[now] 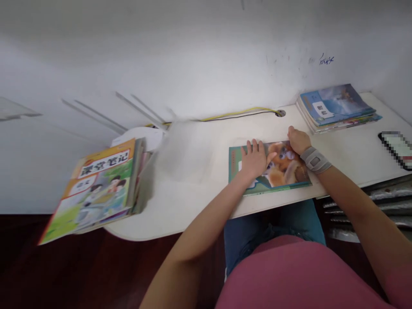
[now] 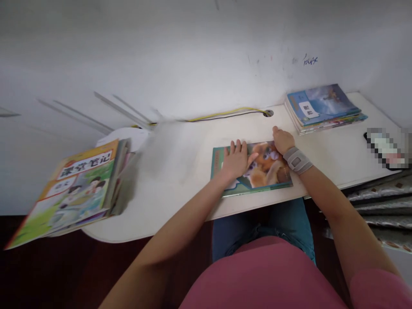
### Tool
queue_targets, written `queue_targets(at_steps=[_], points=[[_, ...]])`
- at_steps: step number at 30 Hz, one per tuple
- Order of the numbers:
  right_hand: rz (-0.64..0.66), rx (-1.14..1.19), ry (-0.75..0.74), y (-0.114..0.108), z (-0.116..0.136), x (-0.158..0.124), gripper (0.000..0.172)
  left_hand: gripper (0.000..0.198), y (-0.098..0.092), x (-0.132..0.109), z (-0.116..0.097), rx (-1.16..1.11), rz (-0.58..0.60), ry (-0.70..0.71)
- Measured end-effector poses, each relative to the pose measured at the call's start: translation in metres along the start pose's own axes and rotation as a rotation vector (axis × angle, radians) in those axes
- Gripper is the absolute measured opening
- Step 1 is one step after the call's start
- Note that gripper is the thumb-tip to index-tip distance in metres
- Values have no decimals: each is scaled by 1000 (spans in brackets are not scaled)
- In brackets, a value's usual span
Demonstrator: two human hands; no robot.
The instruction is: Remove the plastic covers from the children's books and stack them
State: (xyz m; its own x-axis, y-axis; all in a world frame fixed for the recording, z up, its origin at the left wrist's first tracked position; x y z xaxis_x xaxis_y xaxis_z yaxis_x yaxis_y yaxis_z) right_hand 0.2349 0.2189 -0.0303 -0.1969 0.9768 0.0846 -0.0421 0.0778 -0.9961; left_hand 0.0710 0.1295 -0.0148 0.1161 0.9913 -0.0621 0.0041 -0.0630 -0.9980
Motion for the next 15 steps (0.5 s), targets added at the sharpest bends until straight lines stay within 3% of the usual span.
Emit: queue_targets(at_steps=[5,8,10,13,15], points=[[13,30,-19,-5,-12,3,24,77,22,-3,-2,-29,-89,-34],[-112,32,-27,-20,-5,-1,29,74,23,-3,0,-55,-96,-45],[-180,53,-161,-27,21,-12,32,72,23,-2,0,-71,-91,-51],[-121,148,-470,-19,76,-39,41,65,25,-1,-2,-76,-61,-38],[-58,192,-473,-7,94,-51,51,62,27,0,-1,-79,-43,-26]])
Point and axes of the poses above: each hand's wrist, its own x-axis towards the middle knuckle, its own y-axis out of the palm, z = x × y, the point moved 5 cm from there along x, towards the middle knuckle, and after that the axes turned 1 degree about -z, right-handed, at the moved point
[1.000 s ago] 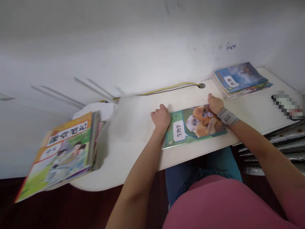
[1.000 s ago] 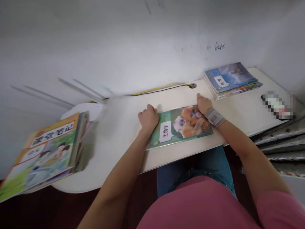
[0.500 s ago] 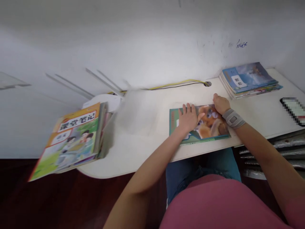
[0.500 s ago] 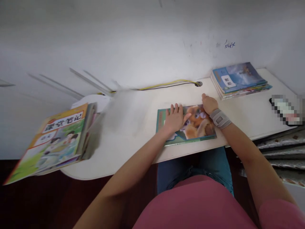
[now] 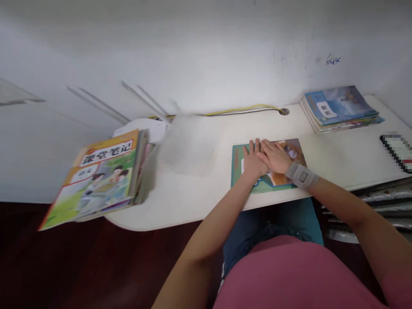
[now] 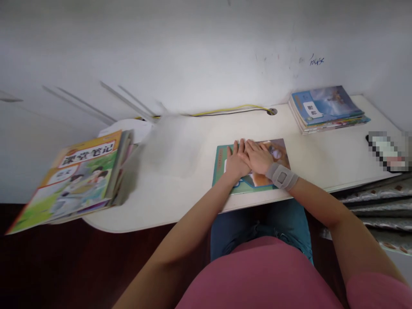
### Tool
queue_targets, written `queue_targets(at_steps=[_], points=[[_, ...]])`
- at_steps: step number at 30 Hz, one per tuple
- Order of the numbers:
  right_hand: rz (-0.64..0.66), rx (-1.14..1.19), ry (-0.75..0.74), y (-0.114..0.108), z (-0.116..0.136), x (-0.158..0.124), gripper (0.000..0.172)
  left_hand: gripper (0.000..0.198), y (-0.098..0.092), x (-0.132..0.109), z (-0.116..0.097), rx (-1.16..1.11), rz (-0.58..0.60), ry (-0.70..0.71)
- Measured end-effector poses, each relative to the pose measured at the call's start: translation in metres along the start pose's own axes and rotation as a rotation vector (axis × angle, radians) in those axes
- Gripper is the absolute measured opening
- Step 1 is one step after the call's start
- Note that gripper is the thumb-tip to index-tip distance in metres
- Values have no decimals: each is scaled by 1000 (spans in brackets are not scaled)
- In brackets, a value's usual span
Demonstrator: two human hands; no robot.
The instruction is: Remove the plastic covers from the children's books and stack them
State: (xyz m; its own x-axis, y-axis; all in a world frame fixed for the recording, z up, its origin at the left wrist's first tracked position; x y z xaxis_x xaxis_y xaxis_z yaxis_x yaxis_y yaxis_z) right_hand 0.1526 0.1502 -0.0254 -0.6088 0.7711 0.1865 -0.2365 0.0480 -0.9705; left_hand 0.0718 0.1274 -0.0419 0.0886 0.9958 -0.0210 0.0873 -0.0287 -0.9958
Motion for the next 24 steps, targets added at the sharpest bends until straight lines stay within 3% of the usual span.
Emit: queue_targets(at_steps=[2,5,9,11,14,18,21,24], points=[[24,-5,67,11,0,-5,58,59,1,0,5,-17,-8,12],[16,-69,112,14,-22,-16,63,57,0,-1,27,-39,-57,-28],[-9,-158,159,6,-56,-32,62,62,-2,-13,72,-73,-54,-202],[-1,-190,186,5,-66,-38,61,64,-6,-22,85,-40,-77,-272],[13,-225,190,6,-71,-41,61,61,-16,-28,72,99,-150,-213],[46,-249,195,-3,-64,-38,59,63,-11,-26,31,67,-77,-78],[82,-263,245,-14,-45,-31,50,63,-4,-25,17,6,-58,-75],[64,-228,237,-13,-11,-19,39,60,-2,-26,17,5,-74,-77]])
Point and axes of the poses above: each hand's wrist, its own x-axis towards the middle knuckle, its own y-axis out of the palm, z = x × y, the point moved 5 cm from there along x, towards the middle knuckle, and after that the axes turned 1 degree about -z, right-handed, at the moved point
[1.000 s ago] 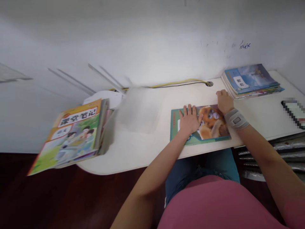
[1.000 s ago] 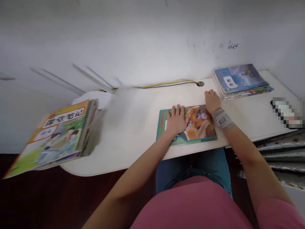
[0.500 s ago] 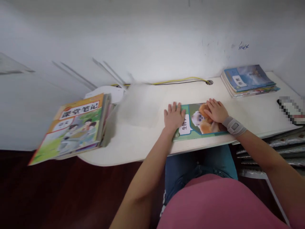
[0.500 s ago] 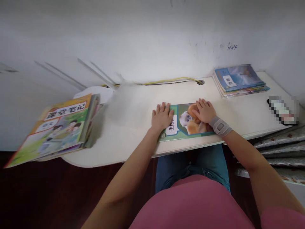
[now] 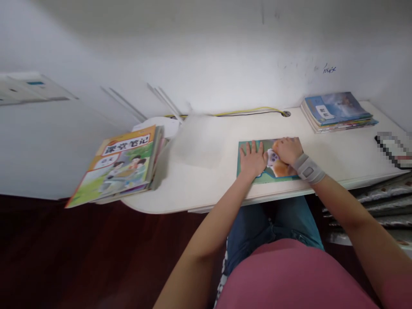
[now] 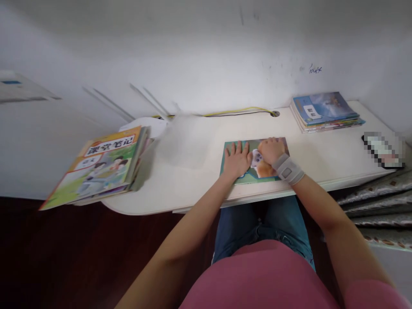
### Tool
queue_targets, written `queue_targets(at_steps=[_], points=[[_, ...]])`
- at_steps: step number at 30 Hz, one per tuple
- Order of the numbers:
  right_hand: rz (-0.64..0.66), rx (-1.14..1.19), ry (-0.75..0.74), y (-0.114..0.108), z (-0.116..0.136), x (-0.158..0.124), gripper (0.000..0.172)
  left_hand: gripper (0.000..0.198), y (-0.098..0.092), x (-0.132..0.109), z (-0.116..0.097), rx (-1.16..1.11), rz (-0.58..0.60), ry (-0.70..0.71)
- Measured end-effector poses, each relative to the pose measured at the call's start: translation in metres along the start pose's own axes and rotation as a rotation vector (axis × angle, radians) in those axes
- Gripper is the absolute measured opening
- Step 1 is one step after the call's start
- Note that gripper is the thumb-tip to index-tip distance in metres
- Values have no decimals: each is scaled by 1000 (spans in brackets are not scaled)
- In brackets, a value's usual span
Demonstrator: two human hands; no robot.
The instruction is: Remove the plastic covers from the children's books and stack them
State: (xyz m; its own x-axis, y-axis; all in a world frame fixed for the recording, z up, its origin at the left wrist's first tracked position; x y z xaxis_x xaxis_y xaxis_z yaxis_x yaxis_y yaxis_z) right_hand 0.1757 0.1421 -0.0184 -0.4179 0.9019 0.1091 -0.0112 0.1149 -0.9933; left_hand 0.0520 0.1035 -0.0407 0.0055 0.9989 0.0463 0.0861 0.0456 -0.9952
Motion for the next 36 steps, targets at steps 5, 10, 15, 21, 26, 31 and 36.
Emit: queue_targets(at_steps=[5,10,15,21,26,31,36], points=[[-53,97,-34,13,43,3,46,57,-1,-2,3,-20,-28,16],[-48,123,-96,22,24,0,51,57,-1,-2,11,-41,-38,-9],[-79,117,-74,28,-26,-7,61,62,-2,-2,48,-93,38,-127],[-98,139,-208,33,-60,-6,54,64,-2,-3,65,-91,-1,-157],[-111,179,-365,24,-67,2,46,56,-7,0,74,-282,-109,-172],[-188,186,-391,17,-64,7,36,49,-12,10,104,-860,-223,-299],[-213,221,-403,19,-63,5,37,62,-10,33,112,-1309,-53,-255]])
Point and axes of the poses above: each hand's wrist, its own x-axis towards the middle knuckle, its own y-axis out of the palm, z = x × y, the point moved 5 cm from there along x, towards the middle knuckle, and after that the axes turned 1 degree about -z, right-handed, at the moved point
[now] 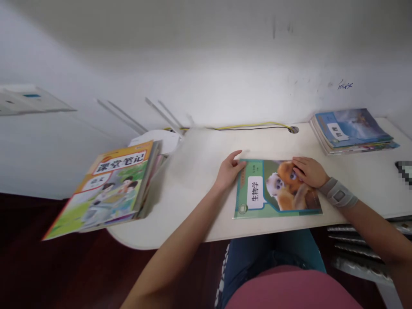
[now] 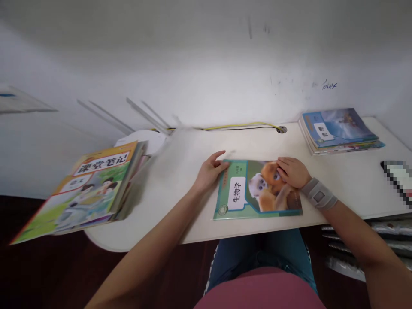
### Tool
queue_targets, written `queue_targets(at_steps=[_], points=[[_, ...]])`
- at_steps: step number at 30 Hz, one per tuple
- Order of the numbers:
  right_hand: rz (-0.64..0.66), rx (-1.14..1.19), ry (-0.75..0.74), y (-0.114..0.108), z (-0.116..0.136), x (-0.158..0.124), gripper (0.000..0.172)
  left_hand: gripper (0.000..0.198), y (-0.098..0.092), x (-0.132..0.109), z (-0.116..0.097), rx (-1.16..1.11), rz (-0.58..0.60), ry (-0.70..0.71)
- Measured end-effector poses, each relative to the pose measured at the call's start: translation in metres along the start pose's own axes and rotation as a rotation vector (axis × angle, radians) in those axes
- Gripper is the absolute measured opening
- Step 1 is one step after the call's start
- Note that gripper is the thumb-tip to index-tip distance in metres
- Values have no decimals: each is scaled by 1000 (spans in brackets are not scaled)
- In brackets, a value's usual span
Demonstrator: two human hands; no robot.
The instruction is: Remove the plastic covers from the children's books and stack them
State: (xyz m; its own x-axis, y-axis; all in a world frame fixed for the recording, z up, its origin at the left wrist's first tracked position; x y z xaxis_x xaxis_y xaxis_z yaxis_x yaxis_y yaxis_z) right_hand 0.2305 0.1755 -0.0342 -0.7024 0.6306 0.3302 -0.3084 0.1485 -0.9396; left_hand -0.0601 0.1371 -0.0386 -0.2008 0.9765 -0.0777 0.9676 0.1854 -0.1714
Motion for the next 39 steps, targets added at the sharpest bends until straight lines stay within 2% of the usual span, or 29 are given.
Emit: queue_targets(at_steps=[2,5,8,13,17,20,23,27,29,32,36,39], points=[[-1,23,1,1,-1,-1,37,60,4,6,-1,-68,124,-34],[-18,77,16,-1,-4,0,37,48,6,10,-1,-163,202,-123],[-59,144,76,-8,-10,0,37,37,4,7,-2,-203,160,-181],[-85,278,166,-23,-20,-3,30,23,1,2,-9,-139,80,-199],[-96,512,264,-37,-26,-5,22,20,-4,0,-11,-67,80,-163],[-94,709,373,-43,-30,-6,23,21,-8,-1,-12,-43,78,-135],[-84,842,487,-42,-33,-6,27,22,-10,-3,-18,-94,41,-104],[-92,963,661,-31,-37,-8,34,31,-4,-5,-19,-228,76,-180],[-90,1014,738,-24,-39,-9,36,34,-3,-5,-17,-190,53,-186],[-55,916,809,-15,-43,-8,40,35,-4,-1,-12,20,-9,-136],[4,458,744,-16,-46,-4,47,32,-3,3,-10,521,-56,-85],[123,110,675,-15,-44,-1,46,27,2,5,-14,889,-45,-54]])
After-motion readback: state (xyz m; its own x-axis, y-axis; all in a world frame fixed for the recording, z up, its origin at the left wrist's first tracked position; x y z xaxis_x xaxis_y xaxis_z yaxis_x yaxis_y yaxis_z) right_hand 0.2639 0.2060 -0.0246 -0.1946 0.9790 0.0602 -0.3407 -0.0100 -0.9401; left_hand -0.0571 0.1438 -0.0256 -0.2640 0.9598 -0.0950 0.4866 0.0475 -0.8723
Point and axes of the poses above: each hand's wrist, its own x-axis towards the middle knuckle, its own y-axis out of the palm, z = x × y, the point moved 5 cm from there along x, towards the middle knuckle, and after that the axes turned 1 degree about -z, right-handed, at the moved point
